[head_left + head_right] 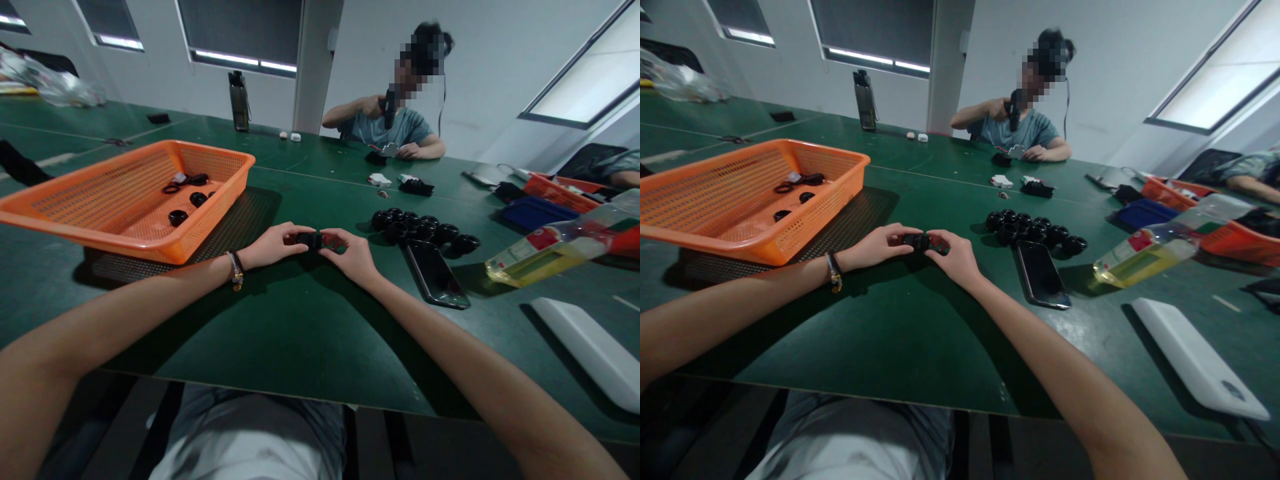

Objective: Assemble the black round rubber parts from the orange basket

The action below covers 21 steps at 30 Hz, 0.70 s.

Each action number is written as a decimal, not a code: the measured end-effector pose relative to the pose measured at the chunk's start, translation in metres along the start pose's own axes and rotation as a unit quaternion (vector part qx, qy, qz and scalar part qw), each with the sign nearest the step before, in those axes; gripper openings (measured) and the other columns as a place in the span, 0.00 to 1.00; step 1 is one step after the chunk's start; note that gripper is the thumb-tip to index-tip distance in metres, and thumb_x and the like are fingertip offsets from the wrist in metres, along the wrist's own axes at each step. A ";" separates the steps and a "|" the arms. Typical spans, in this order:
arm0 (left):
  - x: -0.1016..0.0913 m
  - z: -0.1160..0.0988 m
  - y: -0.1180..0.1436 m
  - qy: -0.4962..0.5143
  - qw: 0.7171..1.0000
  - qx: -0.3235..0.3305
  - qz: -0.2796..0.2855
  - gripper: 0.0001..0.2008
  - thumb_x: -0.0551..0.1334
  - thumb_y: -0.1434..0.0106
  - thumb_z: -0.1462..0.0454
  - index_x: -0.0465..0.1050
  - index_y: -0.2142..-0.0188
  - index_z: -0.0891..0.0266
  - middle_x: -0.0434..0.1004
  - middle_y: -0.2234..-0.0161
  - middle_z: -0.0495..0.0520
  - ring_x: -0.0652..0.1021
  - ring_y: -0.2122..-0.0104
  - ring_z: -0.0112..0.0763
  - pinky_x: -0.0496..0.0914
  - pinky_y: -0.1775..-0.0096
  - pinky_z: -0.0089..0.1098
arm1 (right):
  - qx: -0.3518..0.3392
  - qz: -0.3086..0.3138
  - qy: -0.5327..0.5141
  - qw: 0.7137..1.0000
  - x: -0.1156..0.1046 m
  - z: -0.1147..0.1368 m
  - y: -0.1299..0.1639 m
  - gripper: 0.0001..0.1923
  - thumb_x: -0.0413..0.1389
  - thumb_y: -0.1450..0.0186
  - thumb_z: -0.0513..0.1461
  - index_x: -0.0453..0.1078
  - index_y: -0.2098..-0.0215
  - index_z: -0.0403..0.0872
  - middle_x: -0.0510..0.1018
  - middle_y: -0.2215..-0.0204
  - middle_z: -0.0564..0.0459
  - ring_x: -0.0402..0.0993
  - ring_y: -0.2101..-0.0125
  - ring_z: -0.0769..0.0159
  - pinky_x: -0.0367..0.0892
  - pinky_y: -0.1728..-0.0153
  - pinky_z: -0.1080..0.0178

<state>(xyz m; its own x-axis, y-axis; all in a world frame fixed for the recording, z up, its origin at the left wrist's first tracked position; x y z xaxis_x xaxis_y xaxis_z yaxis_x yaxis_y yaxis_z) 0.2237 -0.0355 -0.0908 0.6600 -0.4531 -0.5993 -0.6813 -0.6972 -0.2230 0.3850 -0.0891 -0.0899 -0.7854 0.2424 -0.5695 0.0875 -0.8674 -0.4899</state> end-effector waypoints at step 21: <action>0.000 0.002 0.000 0.005 1.000 0.002 0.002 0.20 0.60 0.44 0.60 0.68 0.51 0.60 0.70 0.60 0.53 0.72 0.60 0.32 0.68 0.57 0.34 | 0.012 0.005 -0.009 1.000 0.000 -0.001 -0.001 0.13 0.59 0.47 0.36 0.73 0.62 0.48 0.79 0.68 0.53 0.75 0.69 0.65 0.71 0.63 0.59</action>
<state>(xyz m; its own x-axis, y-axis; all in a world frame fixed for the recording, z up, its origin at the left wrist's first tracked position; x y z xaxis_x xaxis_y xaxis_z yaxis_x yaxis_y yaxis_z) 0.2235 -0.0346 -0.0924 0.6613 -0.4613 -0.5915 -0.6844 -0.6938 -0.2241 0.3853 -0.0878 -0.0906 -0.7952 0.2260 -0.5627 0.0815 -0.8797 -0.4685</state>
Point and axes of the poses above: each hand's wrist, its own y-axis away from the middle knuckle, its own x-axis out of the palm, z = x × y, the point moved 4 cm from there along -y, towards the middle knuckle
